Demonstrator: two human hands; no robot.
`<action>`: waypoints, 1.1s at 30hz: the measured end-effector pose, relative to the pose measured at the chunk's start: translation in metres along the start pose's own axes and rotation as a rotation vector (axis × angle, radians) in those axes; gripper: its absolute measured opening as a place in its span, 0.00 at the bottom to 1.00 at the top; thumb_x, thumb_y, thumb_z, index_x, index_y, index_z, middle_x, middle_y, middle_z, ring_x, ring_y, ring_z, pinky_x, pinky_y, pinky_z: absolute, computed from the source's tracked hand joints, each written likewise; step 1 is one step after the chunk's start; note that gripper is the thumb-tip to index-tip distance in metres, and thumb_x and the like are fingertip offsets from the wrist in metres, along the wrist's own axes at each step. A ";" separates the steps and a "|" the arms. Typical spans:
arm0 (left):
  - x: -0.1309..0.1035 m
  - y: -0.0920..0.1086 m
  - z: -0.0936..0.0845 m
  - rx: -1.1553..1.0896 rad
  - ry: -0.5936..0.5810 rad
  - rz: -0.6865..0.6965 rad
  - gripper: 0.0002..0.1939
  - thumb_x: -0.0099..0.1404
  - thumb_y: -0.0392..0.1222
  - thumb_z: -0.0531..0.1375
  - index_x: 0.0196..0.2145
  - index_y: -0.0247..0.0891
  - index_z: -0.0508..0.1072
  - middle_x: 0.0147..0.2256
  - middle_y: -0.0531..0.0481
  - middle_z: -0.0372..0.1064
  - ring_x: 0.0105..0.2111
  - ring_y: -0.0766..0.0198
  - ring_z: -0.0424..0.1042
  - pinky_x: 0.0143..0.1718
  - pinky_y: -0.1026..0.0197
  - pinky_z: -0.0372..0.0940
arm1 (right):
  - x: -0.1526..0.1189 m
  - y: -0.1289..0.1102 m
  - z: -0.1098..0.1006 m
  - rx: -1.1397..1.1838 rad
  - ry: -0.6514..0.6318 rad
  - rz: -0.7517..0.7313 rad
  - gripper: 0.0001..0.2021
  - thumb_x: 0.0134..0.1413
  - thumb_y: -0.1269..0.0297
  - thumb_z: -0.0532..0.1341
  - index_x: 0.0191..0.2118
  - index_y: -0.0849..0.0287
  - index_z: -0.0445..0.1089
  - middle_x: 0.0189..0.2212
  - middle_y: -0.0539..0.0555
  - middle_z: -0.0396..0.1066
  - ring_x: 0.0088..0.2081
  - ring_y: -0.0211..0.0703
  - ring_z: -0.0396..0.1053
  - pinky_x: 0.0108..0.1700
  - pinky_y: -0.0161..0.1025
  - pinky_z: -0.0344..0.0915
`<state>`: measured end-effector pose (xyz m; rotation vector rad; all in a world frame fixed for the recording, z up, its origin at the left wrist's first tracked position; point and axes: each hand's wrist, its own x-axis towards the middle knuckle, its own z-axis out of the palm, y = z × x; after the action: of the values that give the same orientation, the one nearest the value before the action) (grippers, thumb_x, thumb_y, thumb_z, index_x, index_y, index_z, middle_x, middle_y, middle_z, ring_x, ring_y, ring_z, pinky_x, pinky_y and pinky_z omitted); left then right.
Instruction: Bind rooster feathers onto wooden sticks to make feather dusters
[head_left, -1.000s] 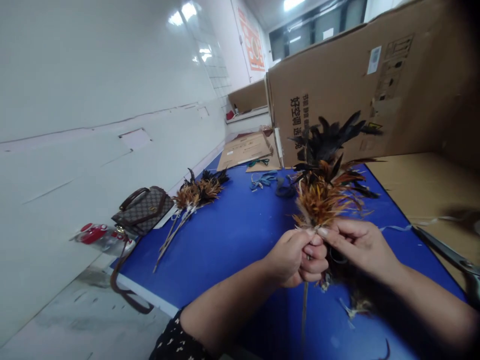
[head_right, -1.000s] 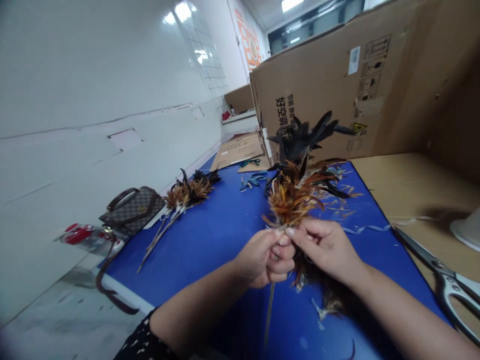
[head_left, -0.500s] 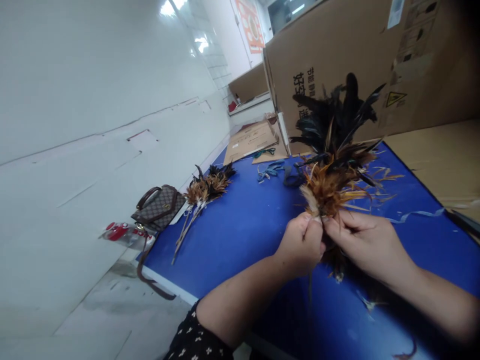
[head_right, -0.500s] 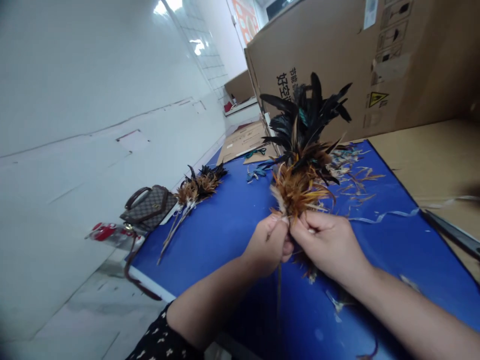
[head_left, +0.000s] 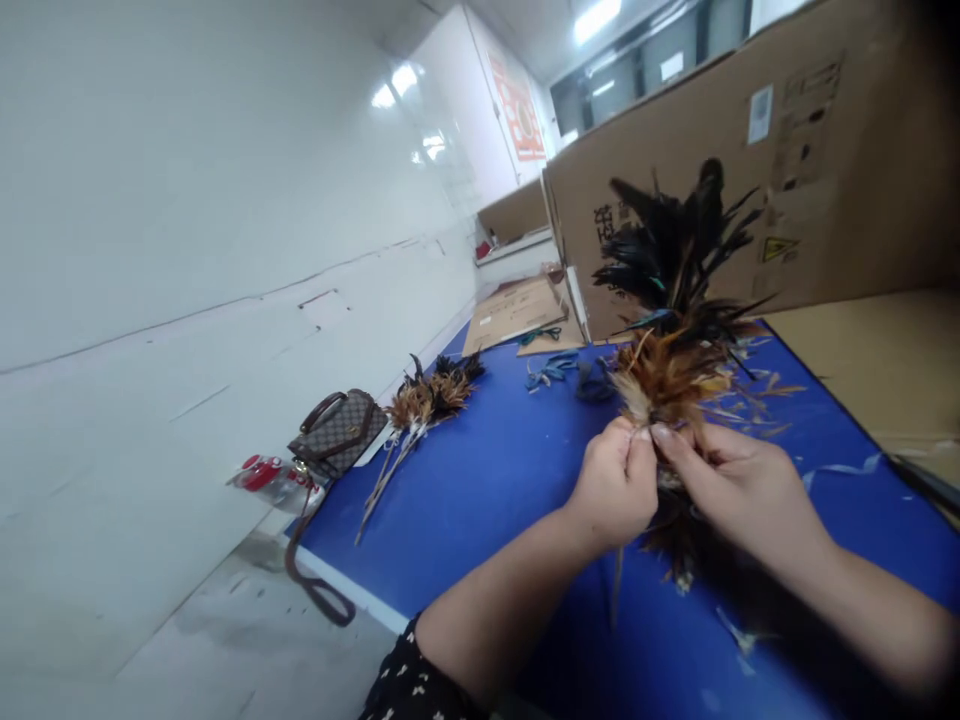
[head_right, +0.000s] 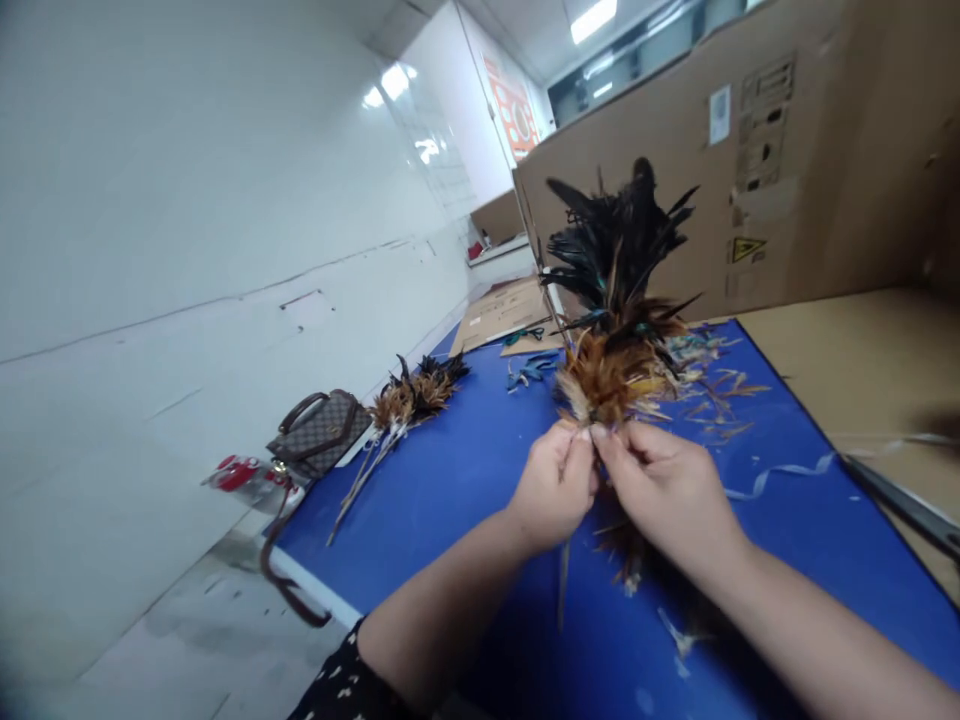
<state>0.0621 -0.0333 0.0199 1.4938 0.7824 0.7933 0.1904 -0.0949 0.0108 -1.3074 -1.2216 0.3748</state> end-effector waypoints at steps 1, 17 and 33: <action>0.001 0.002 0.003 0.135 0.015 0.123 0.10 0.72 0.44 0.61 0.35 0.43 0.64 0.32 0.49 0.64 0.35 0.59 0.66 0.38 0.59 0.64 | 0.002 0.000 -0.002 -0.014 0.023 -0.020 0.27 0.67 0.39 0.61 0.23 0.54 0.70 0.20 0.50 0.68 0.25 0.40 0.64 0.27 0.37 0.62; 0.004 0.006 0.039 0.497 -0.035 0.466 0.20 0.77 0.45 0.53 0.59 0.31 0.70 0.46 0.34 0.73 0.43 0.53 0.74 0.47 0.51 0.71 | 0.025 0.016 -0.046 -0.072 0.042 0.031 0.28 0.62 0.39 0.65 0.23 0.58 0.73 0.17 0.51 0.68 0.21 0.40 0.64 0.23 0.37 0.59; 0.011 0.012 0.007 -0.504 -0.504 -0.224 0.26 0.57 0.55 0.77 0.39 0.31 0.75 0.33 0.46 0.74 0.21 0.73 0.63 0.20 0.66 0.50 | 0.029 0.035 -0.058 0.084 -0.272 -0.040 0.33 0.60 0.30 0.65 0.22 0.58 0.72 0.19 0.50 0.63 0.24 0.38 0.58 0.25 0.37 0.57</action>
<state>0.0744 -0.0286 0.0316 1.0582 0.3248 0.3754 0.2641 -0.0913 0.0061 -1.1842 -1.4407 0.5834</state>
